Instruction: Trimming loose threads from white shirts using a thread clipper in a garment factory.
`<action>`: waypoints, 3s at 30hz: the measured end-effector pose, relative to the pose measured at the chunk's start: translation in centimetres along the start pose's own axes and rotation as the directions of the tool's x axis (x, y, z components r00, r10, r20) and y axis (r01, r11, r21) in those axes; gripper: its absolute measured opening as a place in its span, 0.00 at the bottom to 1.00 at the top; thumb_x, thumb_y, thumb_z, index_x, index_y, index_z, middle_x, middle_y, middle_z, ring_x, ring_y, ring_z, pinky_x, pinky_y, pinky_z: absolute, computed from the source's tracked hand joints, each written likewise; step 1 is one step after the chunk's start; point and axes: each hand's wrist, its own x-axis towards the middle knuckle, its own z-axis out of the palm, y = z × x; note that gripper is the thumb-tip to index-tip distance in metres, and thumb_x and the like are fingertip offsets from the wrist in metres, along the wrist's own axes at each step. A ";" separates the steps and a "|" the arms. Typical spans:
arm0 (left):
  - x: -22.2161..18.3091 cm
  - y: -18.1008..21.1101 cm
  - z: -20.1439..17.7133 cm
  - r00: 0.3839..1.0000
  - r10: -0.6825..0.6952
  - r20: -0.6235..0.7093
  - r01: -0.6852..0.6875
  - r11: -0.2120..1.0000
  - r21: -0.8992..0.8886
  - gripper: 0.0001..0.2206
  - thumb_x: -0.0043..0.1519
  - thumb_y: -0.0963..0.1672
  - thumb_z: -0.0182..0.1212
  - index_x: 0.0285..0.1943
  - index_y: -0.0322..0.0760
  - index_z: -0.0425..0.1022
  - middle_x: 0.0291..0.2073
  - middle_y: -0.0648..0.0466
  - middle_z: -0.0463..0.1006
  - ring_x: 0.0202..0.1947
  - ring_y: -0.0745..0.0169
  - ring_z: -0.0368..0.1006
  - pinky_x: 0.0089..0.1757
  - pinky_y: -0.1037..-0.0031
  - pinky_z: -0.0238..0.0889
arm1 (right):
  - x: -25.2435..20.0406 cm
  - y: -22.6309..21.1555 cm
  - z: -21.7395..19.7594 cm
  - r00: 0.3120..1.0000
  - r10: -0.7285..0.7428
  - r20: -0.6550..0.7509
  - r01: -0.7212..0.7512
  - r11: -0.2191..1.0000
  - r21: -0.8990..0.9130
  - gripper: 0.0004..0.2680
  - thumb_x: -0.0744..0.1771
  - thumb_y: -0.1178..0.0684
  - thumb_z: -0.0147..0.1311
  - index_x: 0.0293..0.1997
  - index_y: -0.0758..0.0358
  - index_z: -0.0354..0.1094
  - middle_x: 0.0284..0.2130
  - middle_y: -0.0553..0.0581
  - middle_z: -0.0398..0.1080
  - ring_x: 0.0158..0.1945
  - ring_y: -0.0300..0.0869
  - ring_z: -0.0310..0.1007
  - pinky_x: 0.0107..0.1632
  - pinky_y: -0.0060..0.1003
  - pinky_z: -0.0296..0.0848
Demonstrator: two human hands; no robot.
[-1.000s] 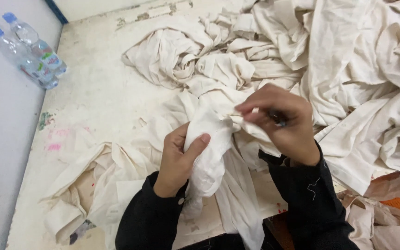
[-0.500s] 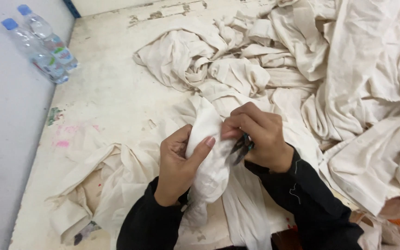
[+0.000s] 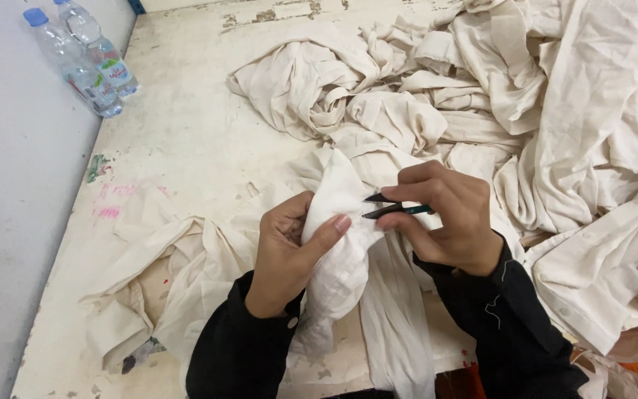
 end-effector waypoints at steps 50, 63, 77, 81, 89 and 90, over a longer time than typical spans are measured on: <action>0.3 -3.9 -2.8 0.863 -0.497 0.086 0.471 0.732 -0.493 0.22 0.52 0.42 0.48 0.55 0.24 0.58 0.38 0.35 0.69 0.37 0.48 0.69 0.42 0.58 0.62 | 0.2 -2.1 1.7 0.986 -0.142 -0.084 0.161 0.936 0.314 0.06 0.59 0.55 0.54 0.19 0.65 0.66 0.09 0.53 0.58 0.09 0.40 0.53 0.15 0.29 0.56; 0.4 -3.4 -3.0 0.994 -0.103 -0.022 0.104 0.994 0.040 0.11 0.55 0.45 0.54 0.34 0.29 0.67 0.19 0.49 0.73 0.20 0.66 0.70 0.26 0.78 0.67 | 0.1 -1.2 1.6 0.820 0.488 0.298 -0.540 0.490 0.684 0.10 0.56 0.65 0.56 0.37 0.71 0.64 0.19 0.55 0.64 0.16 0.33 0.60 0.21 0.24 0.58; -0.5 -1.8 -6.4 0.954 0.300 -0.008 -0.013 0.070 0.997 0.19 0.37 0.38 0.53 0.38 0.51 0.67 0.21 0.58 0.71 0.23 0.57 0.66 0.24 0.69 0.54 | -2.3 5.3 -5.5 0.686 0.402 -0.606 -0.399 0.905 0.149 0.09 0.67 0.50 0.46 0.35 0.67 0.59 0.28 0.54 0.59 0.32 0.38 0.57 0.37 0.29 0.56; -1.0 1.6 -6.4 0.906 -0.259 -0.334 0.372 0.113 0.922 0.08 0.47 0.47 0.52 0.29 0.43 0.73 0.21 0.53 0.76 0.25 0.61 0.70 0.30 0.71 0.57 | -2.8 7.8 -5.8 0.686 0.265 -0.678 -0.294 0.953 0.074 0.05 0.67 0.56 0.45 0.35 0.66 0.58 0.29 0.56 0.61 0.32 0.42 0.60 0.35 0.32 0.61; 0.3 6.6 -0.5 0.765 -0.447 -0.463 0.384 0.894 -0.229 0.13 0.50 0.43 0.53 0.43 0.32 0.68 0.37 0.49 0.73 0.38 0.60 0.69 0.42 0.71 0.63 | -1.3 2.0 -1.3 0.830 0.485 -0.277 -0.294 0.801 0.522 0.08 0.60 0.66 0.53 0.38 0.62 0.61 0.35 0.54 0.65 0.39 0.38 0.65 0.42 0.28 0.68; 0.8 6.4 -1.0 0.841 -0.319 -0.438 0.238 0.944 -0.229 0.15 0.47 0.42 0.57 0.43 0.37 0.68 0.37 0.54 0.73 0.38 0.65 0.70 0.43 0.75 0.65 | -1.2 -0.1 -0.6 0.877 0.457 -0.148 -0.178 0.595 0.784 0.10 0.59 0.69 0.51 0.38 0.61 0.61 0.35 0.53 0.66 0.41 0.39 0.67 0.46 0.29 0.70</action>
